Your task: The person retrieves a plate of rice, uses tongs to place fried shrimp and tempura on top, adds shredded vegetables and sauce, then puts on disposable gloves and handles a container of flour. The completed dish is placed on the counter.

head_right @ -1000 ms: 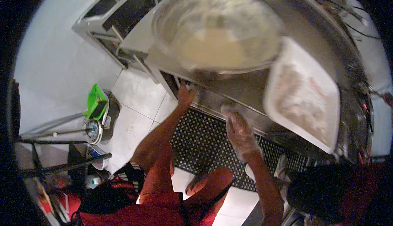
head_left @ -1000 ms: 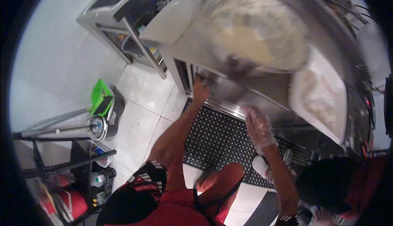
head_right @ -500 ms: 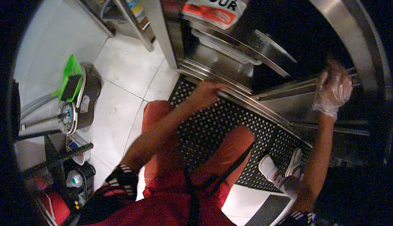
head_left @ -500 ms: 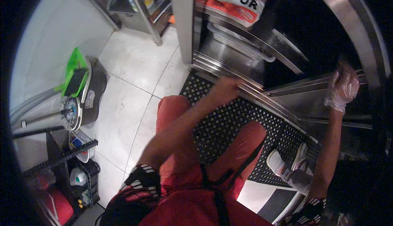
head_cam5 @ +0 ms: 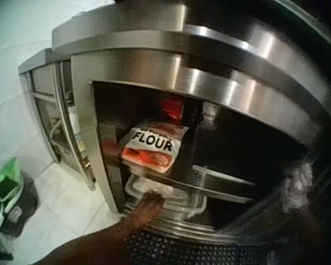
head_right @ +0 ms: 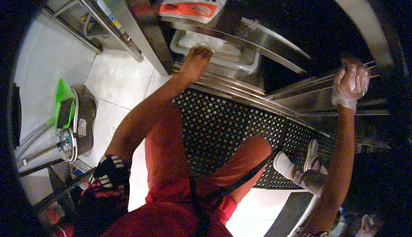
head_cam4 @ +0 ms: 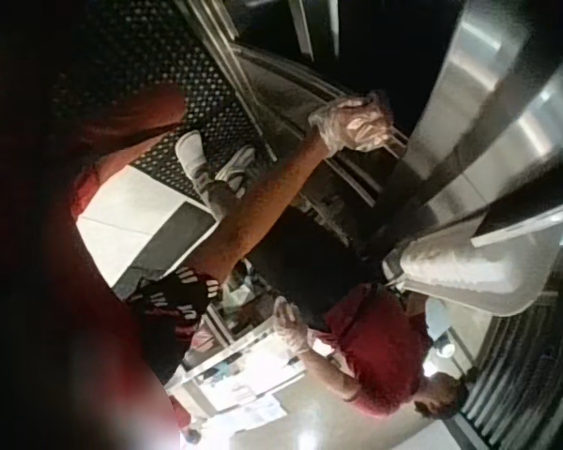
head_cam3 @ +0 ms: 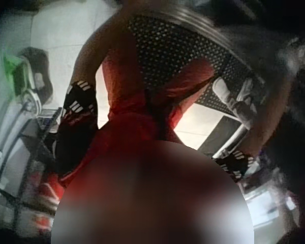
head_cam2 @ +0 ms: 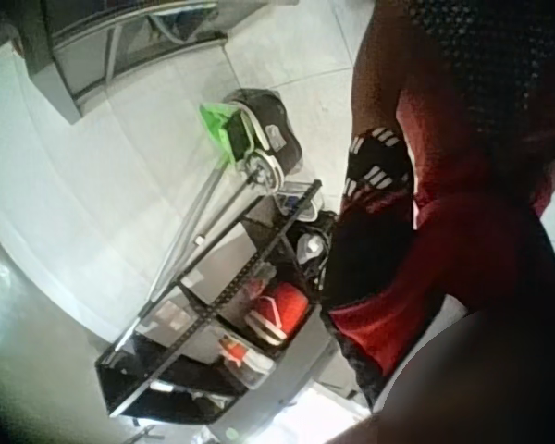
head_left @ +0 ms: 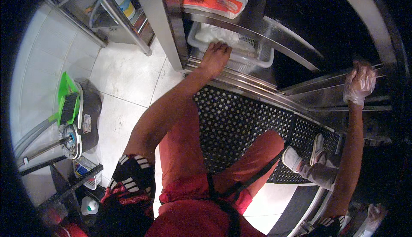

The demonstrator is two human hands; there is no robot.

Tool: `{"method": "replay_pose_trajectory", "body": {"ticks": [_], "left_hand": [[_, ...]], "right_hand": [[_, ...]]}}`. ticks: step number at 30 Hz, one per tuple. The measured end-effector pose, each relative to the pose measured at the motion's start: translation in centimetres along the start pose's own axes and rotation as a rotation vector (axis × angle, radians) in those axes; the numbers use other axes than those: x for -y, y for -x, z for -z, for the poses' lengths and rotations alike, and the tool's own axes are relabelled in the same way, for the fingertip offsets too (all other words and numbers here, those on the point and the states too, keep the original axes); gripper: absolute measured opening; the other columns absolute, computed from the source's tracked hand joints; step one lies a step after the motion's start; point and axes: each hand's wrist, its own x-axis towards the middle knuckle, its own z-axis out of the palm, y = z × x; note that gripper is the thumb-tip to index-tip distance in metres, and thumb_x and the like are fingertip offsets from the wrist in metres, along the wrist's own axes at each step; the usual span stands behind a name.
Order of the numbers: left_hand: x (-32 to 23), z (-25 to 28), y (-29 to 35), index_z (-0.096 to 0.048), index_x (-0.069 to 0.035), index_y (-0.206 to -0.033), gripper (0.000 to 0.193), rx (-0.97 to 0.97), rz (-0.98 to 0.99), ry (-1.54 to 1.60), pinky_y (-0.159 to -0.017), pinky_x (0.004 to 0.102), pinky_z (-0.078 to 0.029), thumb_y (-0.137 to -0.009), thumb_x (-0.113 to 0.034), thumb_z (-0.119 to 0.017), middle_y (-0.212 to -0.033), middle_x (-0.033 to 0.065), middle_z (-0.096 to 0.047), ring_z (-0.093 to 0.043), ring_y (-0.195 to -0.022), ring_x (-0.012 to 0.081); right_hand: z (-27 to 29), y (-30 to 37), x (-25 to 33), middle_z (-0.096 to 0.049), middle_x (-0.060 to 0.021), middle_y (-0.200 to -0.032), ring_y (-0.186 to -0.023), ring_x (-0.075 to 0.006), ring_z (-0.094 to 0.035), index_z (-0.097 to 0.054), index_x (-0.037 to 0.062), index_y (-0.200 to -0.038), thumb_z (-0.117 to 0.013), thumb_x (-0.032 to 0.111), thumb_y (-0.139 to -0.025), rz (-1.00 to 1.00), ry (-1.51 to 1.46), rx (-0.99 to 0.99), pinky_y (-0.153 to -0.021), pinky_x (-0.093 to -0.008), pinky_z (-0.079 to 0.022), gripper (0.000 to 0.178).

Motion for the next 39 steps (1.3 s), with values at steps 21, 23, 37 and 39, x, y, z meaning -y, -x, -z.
{"method": "replay_pose_trajectory", "body": {"ticks": [21, 23, 37, 39], "left_hand": [[3.2, 2.3, -2.5, -0.054, 0.009, -0.107, 0.062, 0.311, 0.189, 0.231, -0.088, 0.049, -0.052, -0.08, -0.044, -0.068, -0.105, 0.0301, -0.063, -0.063, -0.101, 0.0432], [2.8, 1.3, -2.4, -0.054, 0.008, -0.114, 0.069, 0.345, 0.227, 0.124, -0.089, 0.0494, -0.051, -0.082, -0.051, -0.066, -0.108, 0.0287, -0.063, -0.063, -0.102, 0.0423], [0.3, 10.7, 5.7, -0.065, 0.006, -0.095, 0.024, -0.732, 0.374, 0.919, -0.093, 0.034, -0.044, -0.097, -0.015, -0.054, -0.115, 0.0171, -0.06, -0.057, -0.108, 0.0265], [-1.8, 11.8, 9.3, -0.056, 0.006, -0.106, 0.023, -0.827, 0.384, 0.887, -0.089, 0.0327, -0.044, -0.101, -0.014, -0.045, -0.107, 0.0151, -0.059, -0.057, -0.101, 0.0237]], "right_hand": [[-2.6, 0.5, -0.1, -0.066, -0.0174, -0.105, -0.09, -0.0387, -0.064, -0.046, 0.0128, -0.131, -0.071, 0.02, -0.08, 0.126, -0.029, -0.282, -0.079, -0.0547, -0.052, 0.057], [-3.0, 0.7, -0.2, -0.066, -0.0176, -0.106, -0.09, -0.039, -0.065, -0.047, 0.0134, -0.132, -0.072, 0.021, -0.079, 0.102, -0.008, -0.259, -0.079, -0.0543, -0.052, 0.059], [-3.9, 1.3, 1.3, -0.068, -0.0167, -0.106, -0.097, -0.0397, -0.064, -0.061, 0.0109, -0.115, -0.069, 0.023, -0.08, -0.005, 0.005, -0.271, -0.085, -0.0543, -0.05, 0.038], [-3.8, 1.2, 1.7, -0.067, -0.0172, -0.106, -0.098, -0.0392, -0.063, -0.06, 0.0109, -0.116, -0.069, 0.022, -0.08, -0.026, -0.021, -0.269, -0.087, -0.0541, -0.05, 0.039]]}}
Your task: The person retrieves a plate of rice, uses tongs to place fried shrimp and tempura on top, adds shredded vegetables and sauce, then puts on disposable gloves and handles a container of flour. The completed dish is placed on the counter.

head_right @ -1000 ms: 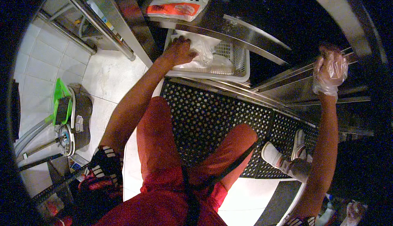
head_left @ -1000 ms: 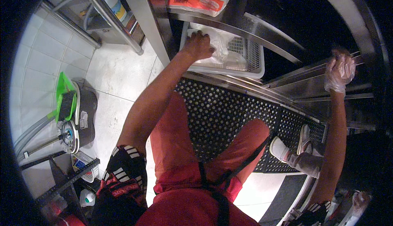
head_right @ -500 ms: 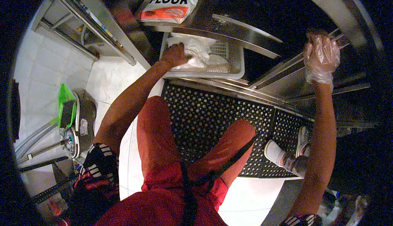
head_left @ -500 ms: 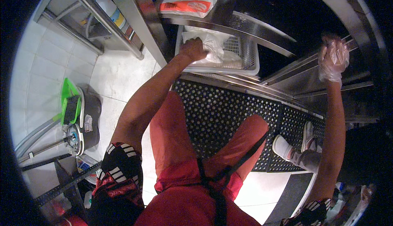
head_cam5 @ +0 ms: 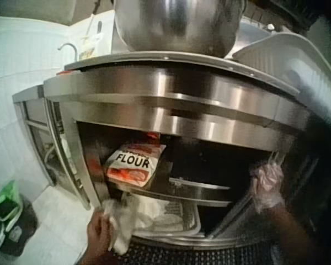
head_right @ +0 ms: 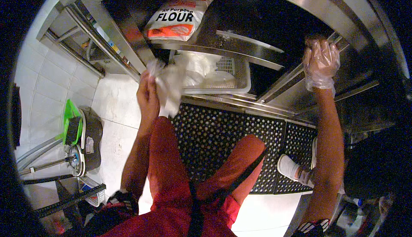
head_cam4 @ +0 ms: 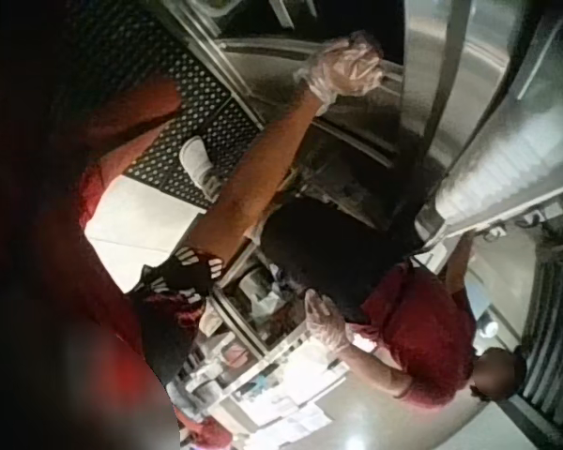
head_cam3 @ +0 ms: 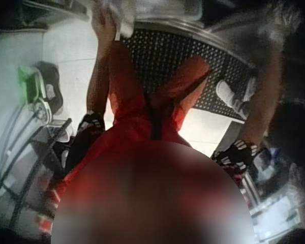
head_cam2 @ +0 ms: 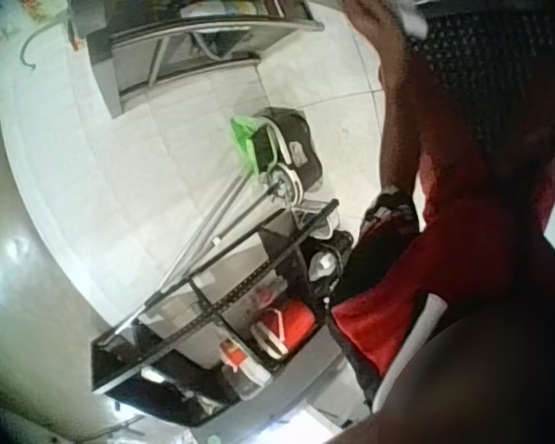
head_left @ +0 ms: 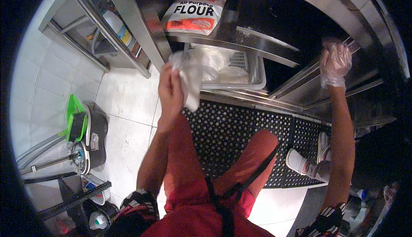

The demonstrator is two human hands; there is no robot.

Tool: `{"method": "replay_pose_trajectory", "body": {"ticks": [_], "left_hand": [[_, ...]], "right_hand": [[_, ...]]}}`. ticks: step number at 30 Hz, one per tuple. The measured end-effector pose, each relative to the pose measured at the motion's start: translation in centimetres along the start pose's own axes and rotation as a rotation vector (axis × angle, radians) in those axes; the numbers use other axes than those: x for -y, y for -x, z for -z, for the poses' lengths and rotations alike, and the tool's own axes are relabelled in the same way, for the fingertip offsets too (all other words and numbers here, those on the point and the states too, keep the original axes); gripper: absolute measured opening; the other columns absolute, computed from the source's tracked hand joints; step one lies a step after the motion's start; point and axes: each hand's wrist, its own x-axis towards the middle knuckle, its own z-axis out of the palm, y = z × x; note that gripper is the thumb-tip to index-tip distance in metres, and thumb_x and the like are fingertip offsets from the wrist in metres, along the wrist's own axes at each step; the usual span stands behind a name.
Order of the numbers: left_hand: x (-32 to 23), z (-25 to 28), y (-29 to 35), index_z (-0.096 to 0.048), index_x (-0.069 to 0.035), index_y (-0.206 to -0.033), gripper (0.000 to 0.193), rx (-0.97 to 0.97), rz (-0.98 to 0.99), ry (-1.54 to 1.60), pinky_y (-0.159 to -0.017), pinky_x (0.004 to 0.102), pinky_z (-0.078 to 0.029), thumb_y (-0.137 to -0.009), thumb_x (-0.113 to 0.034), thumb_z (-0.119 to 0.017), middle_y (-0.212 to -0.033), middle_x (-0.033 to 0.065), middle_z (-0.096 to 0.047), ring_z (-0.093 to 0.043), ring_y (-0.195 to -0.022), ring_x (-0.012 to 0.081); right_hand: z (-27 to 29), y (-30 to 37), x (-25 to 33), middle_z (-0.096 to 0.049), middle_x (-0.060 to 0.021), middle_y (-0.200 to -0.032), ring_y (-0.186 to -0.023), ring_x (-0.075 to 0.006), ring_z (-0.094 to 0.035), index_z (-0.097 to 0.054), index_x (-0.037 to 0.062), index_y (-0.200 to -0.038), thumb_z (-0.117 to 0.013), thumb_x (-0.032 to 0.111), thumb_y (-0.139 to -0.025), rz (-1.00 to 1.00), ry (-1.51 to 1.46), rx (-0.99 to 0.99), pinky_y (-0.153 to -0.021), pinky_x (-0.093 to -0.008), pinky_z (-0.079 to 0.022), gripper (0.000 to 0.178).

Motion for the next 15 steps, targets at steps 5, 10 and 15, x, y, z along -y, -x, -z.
{"method": "replay_pose_trajectory", "body": {"ticks": [5, 10, 15], "left_hand": [[1.5, 2.1, 8.0, -0.054, 0.002, -0.109, 0.033, 0.21, 0.355, -0.036, -0.085, 0.0348, -0.045, -0.106, -0.023, -0.032, -0.095, 0.0155, -0.06, -0.057, -0.09, 0.025], [7.5, -5.5, 11.5, -0.057, 0.004, -0.115, 0.045, 0.392, 0.8, 0.237, -0.092, 0.0363, -0.044, -0.103, -0.031, -0.034, -0.108, 0.0198, -0.063, -0.059, -0.099, 0.027], [10.9, -12.5, 8.6, -0.054, 0.009, -0.109, 0.043, -0.106, 0.773, 0.338, -0.087, 0.0374, -0.044, -0.104, -0.029, -0.036, -0.099, 0.022, -0.06, -0.055, -0.09, 0.0274]], "right_hand": [[0.6, -1.5, 1.2, -0.067, -0.0141, -0.105, -0.095, -0.0369, -0.063, -0.058, 0.0107, -0.117, -0.068, 0.016, -0.081, 0.05, -0.015, -0.15, -0.092, -0.0545, -0.047, 0.037], [2.1, -3.0, 2.5, -0.063, -0.0183, -0.094, -0.086, -0.0396, -0.061, -0.061, 0.0028, -0.098, -0.064, 0.009, -0.079, -0.032, -0.061, -0.059, -0.086, -0.0521, -0.048, 0.02], [2.5, -2.9, 2.6, -0.064, -0.0189, -0.104, -0.09, -0.0388, -0.062, -0.052, 0.0047, -0.118, -0.066, 0.01, -0.08, 0.02, -0.008, -0.003, -0.089, -0.0556, -0.047, 0.042]]}}
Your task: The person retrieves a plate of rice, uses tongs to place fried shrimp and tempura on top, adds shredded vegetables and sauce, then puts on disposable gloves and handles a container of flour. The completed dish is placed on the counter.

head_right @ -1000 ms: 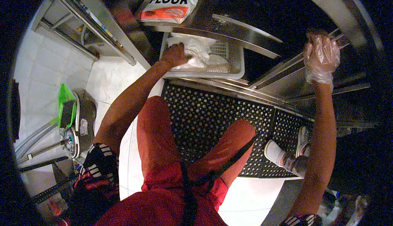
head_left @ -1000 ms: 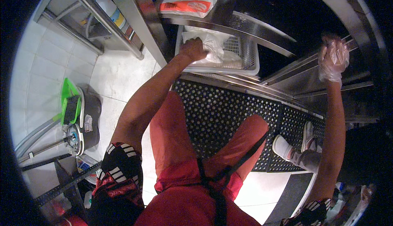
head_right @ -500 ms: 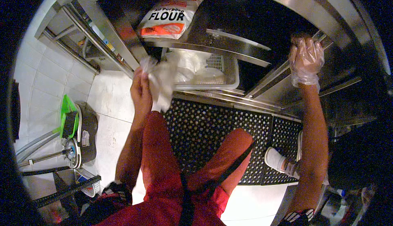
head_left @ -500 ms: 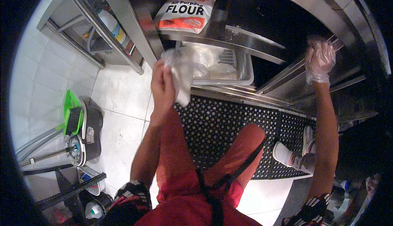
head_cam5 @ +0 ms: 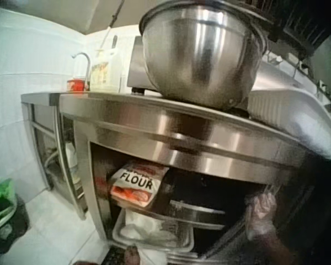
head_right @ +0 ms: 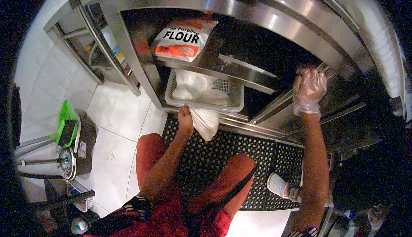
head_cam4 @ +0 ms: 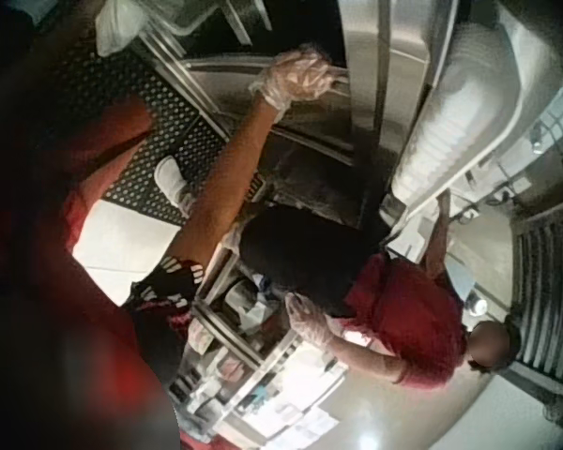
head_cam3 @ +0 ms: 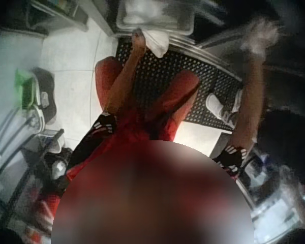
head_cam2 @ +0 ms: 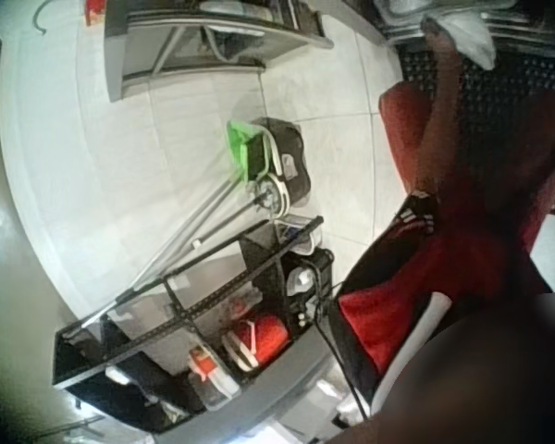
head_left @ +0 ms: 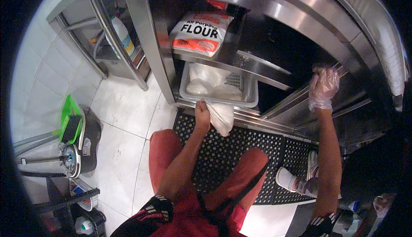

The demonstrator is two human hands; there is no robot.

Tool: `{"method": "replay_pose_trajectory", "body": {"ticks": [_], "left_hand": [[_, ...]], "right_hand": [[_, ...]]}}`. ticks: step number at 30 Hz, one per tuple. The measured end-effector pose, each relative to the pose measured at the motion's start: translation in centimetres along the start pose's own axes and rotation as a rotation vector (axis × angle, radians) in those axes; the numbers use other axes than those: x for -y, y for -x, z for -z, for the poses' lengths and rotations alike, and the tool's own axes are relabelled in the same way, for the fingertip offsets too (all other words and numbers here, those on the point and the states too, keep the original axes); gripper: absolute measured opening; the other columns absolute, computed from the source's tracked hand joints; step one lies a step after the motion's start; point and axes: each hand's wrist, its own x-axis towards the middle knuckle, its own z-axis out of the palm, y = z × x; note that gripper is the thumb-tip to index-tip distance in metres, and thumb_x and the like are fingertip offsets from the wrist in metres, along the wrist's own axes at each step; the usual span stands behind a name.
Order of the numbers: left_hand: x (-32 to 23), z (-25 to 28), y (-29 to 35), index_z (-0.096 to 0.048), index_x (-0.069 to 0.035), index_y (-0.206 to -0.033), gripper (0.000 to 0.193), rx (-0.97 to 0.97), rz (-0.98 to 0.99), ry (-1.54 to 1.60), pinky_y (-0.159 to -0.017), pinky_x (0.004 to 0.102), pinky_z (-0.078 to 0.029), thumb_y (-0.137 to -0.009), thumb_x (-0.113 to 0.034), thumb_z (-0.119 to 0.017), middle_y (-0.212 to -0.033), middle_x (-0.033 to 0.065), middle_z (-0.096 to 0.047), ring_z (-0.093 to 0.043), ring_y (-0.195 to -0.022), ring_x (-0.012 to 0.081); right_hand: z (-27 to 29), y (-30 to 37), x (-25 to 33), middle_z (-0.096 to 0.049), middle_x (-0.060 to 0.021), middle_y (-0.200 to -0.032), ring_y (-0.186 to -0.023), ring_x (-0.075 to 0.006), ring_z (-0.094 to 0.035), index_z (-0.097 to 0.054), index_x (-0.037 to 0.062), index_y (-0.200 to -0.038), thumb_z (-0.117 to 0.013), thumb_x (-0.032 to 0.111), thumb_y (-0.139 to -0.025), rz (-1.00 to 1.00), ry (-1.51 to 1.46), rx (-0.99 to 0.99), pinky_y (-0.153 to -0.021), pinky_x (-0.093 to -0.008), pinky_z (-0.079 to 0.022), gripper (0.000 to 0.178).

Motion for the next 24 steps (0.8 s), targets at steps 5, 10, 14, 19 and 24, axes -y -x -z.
{"method": "replay_pose_trajectory", "body": {"ticks": [5, 10, 14, 19, 24], "left_hand": [[1.6, -1.8, -6.9, -0.053, 0.01, -0.106, 0.042, -0.067, -0.143, -0.09, -0.086, 0.0421, -0.044, -0.104, -0.028, -0.035, -0.099, 0.0233, -0.06, -0.057, -0.091, 0.0335], [3.7, -6.7, -15.8, -0.057, 0.009, -0.102, 0.037, -0.011, -0.025, -0.246, -0.088, 0.045, -0.044, -0.102, -0.022, -0.036, -0.101, 0.0276, -0.061, -0.058, -0.097, 0.0413], [1.2, -3.0, -14.5, -0.06, 0.008, -0.1, 0.035, 0.343, -0.562, -0.842, -0.093, 0.0474, -0.044, -0.1, -0.017, -0.036, -0.106, 0.0307, -0.06, -0.056, -0.101, 0.0463], [-5.7, 9.1, 2.8, -0.05, 0.002, -0.103, 0.028, 0.166, -0.602, -0.653, -0.075, 0.0507, -0.042, -0.102, -0.021, -0.035, -0.091, 0.0265, -0.056, -0.055, -0.085, 0.0446], [-18.6, 15.2, 14.3, -0.047, -0.001, -0.104, 0.025, 0.253, -0.182, -0.7, -0.063, 0.0539, -0.045, -0.103, -0.023, -0.035, -0.081, 0.0284, -0.058, -0.057, -0.075, 0.0503]], "right_hand": [[-0.3, -1.0, 1.3, -0.065, -0.0101, -0.099, -0.09, -0.0321, -0.062, -0.052, 0.0049, -0.112, -0.064, 0.009, -0.081, -0.192, -0.289, 0.107, -0.085, -0.0527, -0.046, 0.033], [0.6, -4.6, 4.8, -0.063, -0.0081, -0.09, -0.081, -0.0303, -0.059, -0.059, 0.0119, -0.09, -0.059, 0.0, -0.076, -0.111, -0.165, -0.085, -0.072, -0.0452, -0.046, 0.019], [1.8, -7.6, 7.8, -0.063, -0.0105, -0.095, -0.083, -0.03, -0.06, -0.063, 0.0113, -0.091, -0.059, -0.001, -0.073, -0.179, -0.322, 0.085, -0.075, -0.0442, -0.048, 0.022], [0.7, -12.3, 14.6, -0.062, -0.0109, -0.098, -0.091, -0.0319, -0.059, -0.064, 0.0122, -0.092, -0.06, 0.001, -0.076, -0.304, -0.507, 0.144, -0.081, -0.0457, -0.047, 0.02], [0.7, -18.1, 23.7, -0.06, -0.0098, -0.096, -0.093, -0.031, -0.058, -0.061, 0.0129, -0.094, -0.062, 0.007, -0.081, -0.301, -0.602, 0.134, -0.083, -0.0474, -0.046, 0.014]]}}
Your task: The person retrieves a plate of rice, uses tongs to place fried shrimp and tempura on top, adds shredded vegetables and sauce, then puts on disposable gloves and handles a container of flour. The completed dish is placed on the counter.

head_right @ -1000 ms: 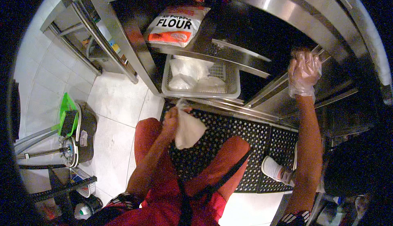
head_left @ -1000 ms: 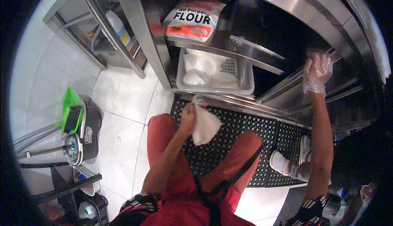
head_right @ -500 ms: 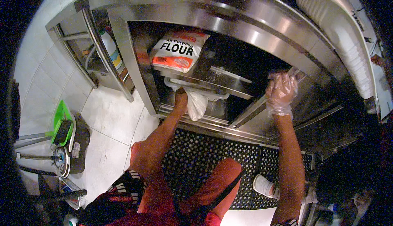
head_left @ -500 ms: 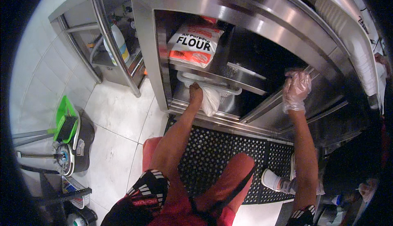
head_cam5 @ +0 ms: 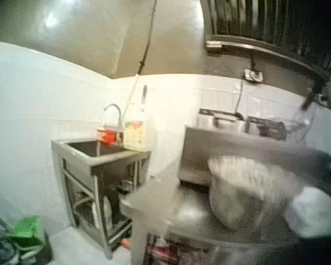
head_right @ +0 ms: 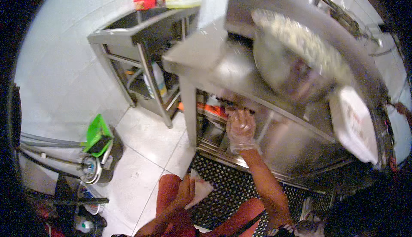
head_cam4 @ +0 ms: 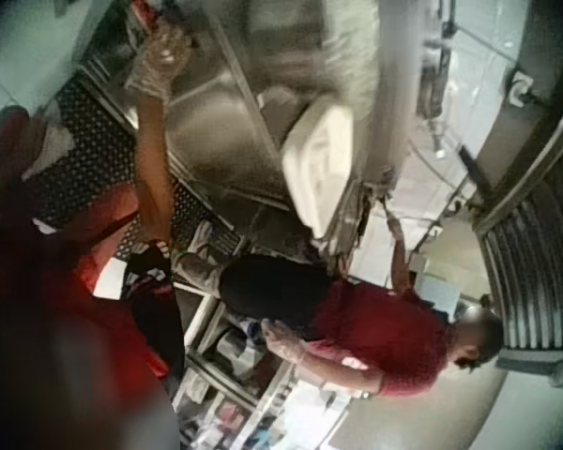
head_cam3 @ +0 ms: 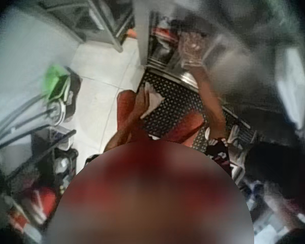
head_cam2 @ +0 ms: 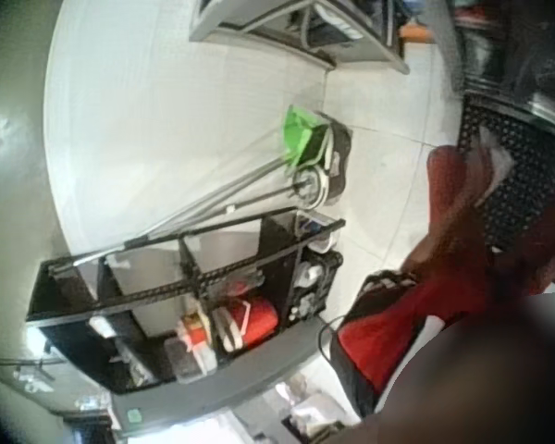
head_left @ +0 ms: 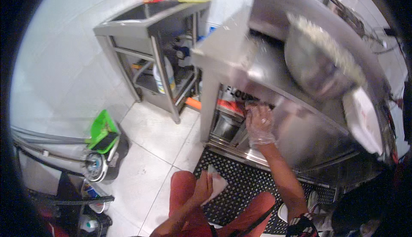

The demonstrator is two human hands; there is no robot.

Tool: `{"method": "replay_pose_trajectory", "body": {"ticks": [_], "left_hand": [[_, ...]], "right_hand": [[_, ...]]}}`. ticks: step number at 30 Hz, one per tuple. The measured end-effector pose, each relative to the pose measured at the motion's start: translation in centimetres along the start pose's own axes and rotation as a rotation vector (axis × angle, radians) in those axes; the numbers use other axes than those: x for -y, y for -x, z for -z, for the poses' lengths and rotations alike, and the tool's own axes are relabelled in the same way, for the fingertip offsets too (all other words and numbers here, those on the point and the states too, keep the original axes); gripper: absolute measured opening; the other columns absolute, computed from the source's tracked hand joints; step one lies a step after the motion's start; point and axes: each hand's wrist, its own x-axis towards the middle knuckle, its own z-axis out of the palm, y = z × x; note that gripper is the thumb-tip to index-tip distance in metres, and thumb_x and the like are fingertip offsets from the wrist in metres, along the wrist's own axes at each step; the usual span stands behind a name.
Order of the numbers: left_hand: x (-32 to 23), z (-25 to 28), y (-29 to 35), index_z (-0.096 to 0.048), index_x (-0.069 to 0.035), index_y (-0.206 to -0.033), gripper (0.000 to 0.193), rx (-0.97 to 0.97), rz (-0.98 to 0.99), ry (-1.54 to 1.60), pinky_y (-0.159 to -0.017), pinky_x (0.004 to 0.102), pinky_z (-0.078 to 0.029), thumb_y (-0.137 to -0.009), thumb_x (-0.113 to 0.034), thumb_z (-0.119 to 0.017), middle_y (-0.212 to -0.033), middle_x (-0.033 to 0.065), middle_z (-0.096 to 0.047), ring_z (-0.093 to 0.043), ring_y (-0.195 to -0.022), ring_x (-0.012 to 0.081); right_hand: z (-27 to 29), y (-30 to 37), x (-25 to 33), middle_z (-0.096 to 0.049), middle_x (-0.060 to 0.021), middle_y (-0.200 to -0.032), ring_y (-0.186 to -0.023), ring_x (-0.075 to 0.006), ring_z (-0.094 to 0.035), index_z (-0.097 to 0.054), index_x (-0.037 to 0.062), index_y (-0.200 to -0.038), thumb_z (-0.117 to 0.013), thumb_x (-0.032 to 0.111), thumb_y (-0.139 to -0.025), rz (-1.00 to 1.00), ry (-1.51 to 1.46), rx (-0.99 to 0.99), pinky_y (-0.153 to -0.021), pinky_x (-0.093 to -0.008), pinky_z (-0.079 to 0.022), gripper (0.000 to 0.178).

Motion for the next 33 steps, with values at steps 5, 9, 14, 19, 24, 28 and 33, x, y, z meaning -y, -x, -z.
{"method": "replay_pose_trajectory", "body": {"ticks": [5, 9, 14, 19, 24, 28, 33], "left_hand": [[-12.5, 10.6, 6.1, -0.055, -0.002, -0.105, 0.029, -0.022, -0.014, 0.14, -0.068, 0.0494, -0.048, -0.104, -0.022, -0.035, -0.086, 0.0244, -0.059, -0.06, -0.08, 0.046], [-23.6, 19.8, 5.7, -0.054, 0.001, -0.102, 0.027, -0.016, 0.032, 0.017, -0.075, 0.0465, -0.047, -0.103, -0.022, -0.04, -0.097, 0.0249, -0.059, -0.059, -0.087, 0.0444], [-37.6, 29.6, 2.7, -0.057, 0.004, -0.106, 0.031, -0.041, -0.269, 0.088, -0.084, 0.0404, -0.047, -0.102, -0.024, -0.045, -0.104, 0.025, -0.059, -0.059, -0.097, 0.0408], [-47.9, 37.1, -1.2, -0.061, 0.004, -0.097, 0.018, -0.049, -0.486, 0.069, -0.084, 0.0353, -0.046, -0.096, -0.013, -0.054, -0.104, 0.0196, -0.058, -0.057, -0.095, 0.0334], [-52.7, 40.1, -3.6, -0.062, 0.006, -0.096, 0.016, 0.032, -0.391, 0.321, -0.084, 0.0301, -0.043, -0.096, -0.008, -0.055, -0.107, 0.0125, -0.056, -0.055, -0.092, 0.0214], [-53.7, 40.6, -4.8, -0.061, 0.009, -0.11, 0.021, 0.31, -0.027, 1.148, -0.092, 0.0311, -0.044, -0.097, -0.006, -0.053, -0.11, 0.0112, -0.06, -0.058, -0.1, 0.0173], [-55.2, 41.6, -5.8, -0.051, 0.009, -0.127, 0.042, 0.268, -0.135, 1.177, -0.102, 0.0416, -0.04, -0.093, -0.016, -0.053, -0.125, 0.0178, -0.058, -0.056, -0.11, 0.0252]], "right_hand": [[-0.1, -5.3, 6.6, -0.057, -0.0136, -0.101, -0.096, -0.0321, -0.056, -0.057, 0.0111, -0.099, -0.062, 0.012, -0.085, -0.348, -0.124, 0.355, -0.085, -0.0476, -0.046, 0.015], [11.8, -9.1, 10.6, -0.055, -0.0158, -0.114, -0.107, -0.0317, -0.055, -0.053, 0.0078, -0.113, -0.06, 0.018, -0.09, -0.41, -0.514, 0.499, -0.09, -0.0426, -0.047, 0.027], [30.7, -19.8, 13.6, -0.052, -0.0192, -0.131, -0.128, -0.0346, -0.046, -0.053, 0.0043, -0.125, -0.055, 0.024, -0.095, -0.373, -1.172, 0.744, -0.11, -0.0398, -0.034, 0.035], [39.5, -32.1, 14.2, -0.057, -0.0179, -0.12, -0.116, -0.0345, -0.053, -0.059, 0.0004, -0.115, -0.063, 0.025, -0.091, -0.273, -0.959, 0.594, -0.101, -0.044, -0.041, 0.034], [41.0, -36.8, 13.2, -0.058, -0.0156, -0.115, -0.105, -0.0343, -0.057, -0.055, 0.0034, -0.121, -0.063, 0.023, -0.092, -0.307, -0.85, 0.637, -0.096, -0.0428, -0.044, 0.036], [42.0, -37.1, 12.3, -0.057, -0.017, -0.118, -0.109, -0.0322, -0.056, -0.062, 0.0058, -0.113, -0.055, 0.034, -0.096, -0.492, -1.116, 0.536, -0.096, -0.0416, -0.044, 0.034], [43.9, -36.9, 10.2, -0.055, -0.0117, -0.125, -0.118, -0.0238, -0.052, -0.048, 0.0028, -0.132, -0.052, 0.033, -0.099, -0.897, -1.495, 0.466, -0.099, -0.036, -0.042, 0.045]]}}
